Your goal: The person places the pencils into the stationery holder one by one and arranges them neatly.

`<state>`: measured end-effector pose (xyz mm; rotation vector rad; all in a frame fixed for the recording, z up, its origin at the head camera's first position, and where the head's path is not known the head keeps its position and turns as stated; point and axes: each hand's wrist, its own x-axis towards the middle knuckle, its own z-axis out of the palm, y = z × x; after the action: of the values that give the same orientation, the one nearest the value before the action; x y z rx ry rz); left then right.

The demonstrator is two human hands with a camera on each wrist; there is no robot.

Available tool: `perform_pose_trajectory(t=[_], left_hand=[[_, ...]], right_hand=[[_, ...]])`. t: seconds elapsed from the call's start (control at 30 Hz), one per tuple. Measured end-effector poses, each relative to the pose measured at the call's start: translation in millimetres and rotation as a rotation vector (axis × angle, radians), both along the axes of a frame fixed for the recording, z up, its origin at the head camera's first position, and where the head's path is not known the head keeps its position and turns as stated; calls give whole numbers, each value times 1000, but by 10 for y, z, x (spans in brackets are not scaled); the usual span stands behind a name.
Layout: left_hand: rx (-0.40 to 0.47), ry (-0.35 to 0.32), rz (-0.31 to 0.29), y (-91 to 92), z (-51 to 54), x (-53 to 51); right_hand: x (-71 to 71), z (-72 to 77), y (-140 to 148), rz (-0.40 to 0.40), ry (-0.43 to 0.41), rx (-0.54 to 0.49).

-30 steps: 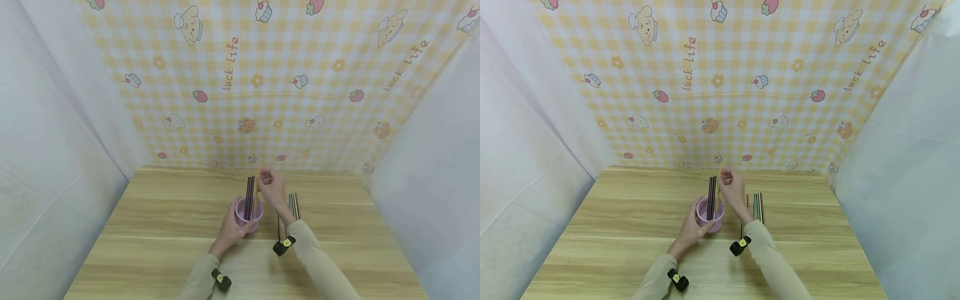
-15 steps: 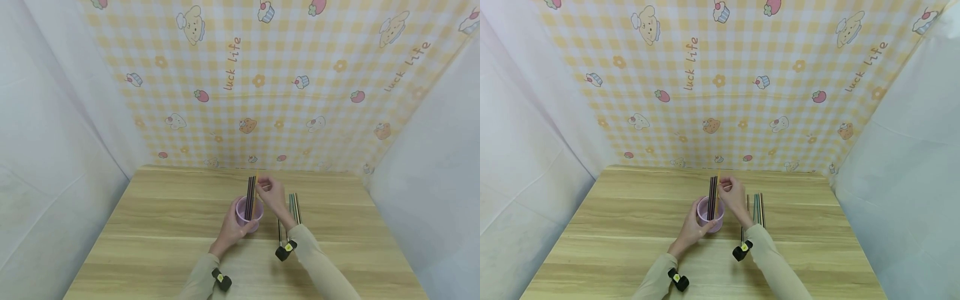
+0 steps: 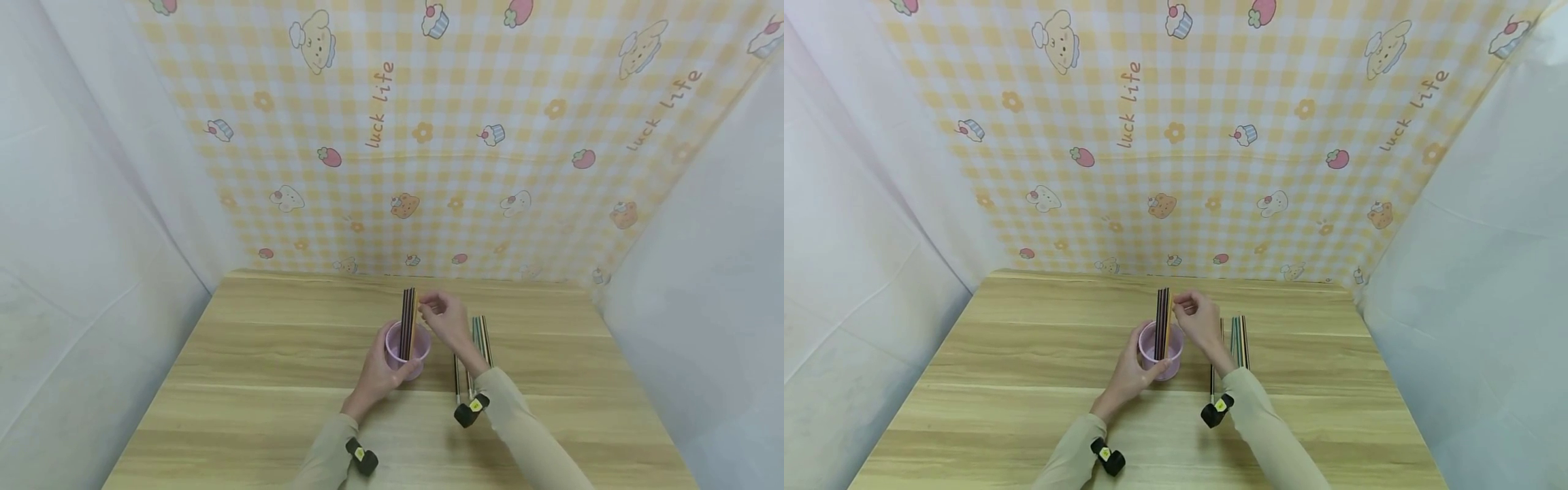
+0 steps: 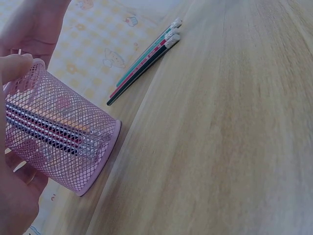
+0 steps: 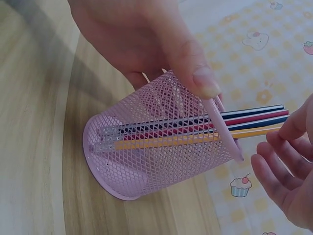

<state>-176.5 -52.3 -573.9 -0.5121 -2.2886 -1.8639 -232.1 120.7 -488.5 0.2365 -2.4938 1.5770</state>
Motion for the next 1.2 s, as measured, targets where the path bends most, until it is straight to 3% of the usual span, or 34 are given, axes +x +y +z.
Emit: perform_pose_trajectory(t=[0.43, 0.83, 0.9, 1.1, 1.2], left_hand=[[16, -33, -3, 3, 19, 11], [20, -48, 14, 21, 8, 9], [23, -55, 14, 27, 55, 31], [13, -52, -20, -9, 368, 150], [7, -48, -21, -15, 426, 171]], right_hand=[[-40, 2, 276, -64, -87, 71], [-127, -150, 645, -155, -92, 85], [-130, -181, 704, -169, -111, 87], [-146, -281, 865, -206, -159, 90], [-161, -330, 935, -218, -173, 89]])
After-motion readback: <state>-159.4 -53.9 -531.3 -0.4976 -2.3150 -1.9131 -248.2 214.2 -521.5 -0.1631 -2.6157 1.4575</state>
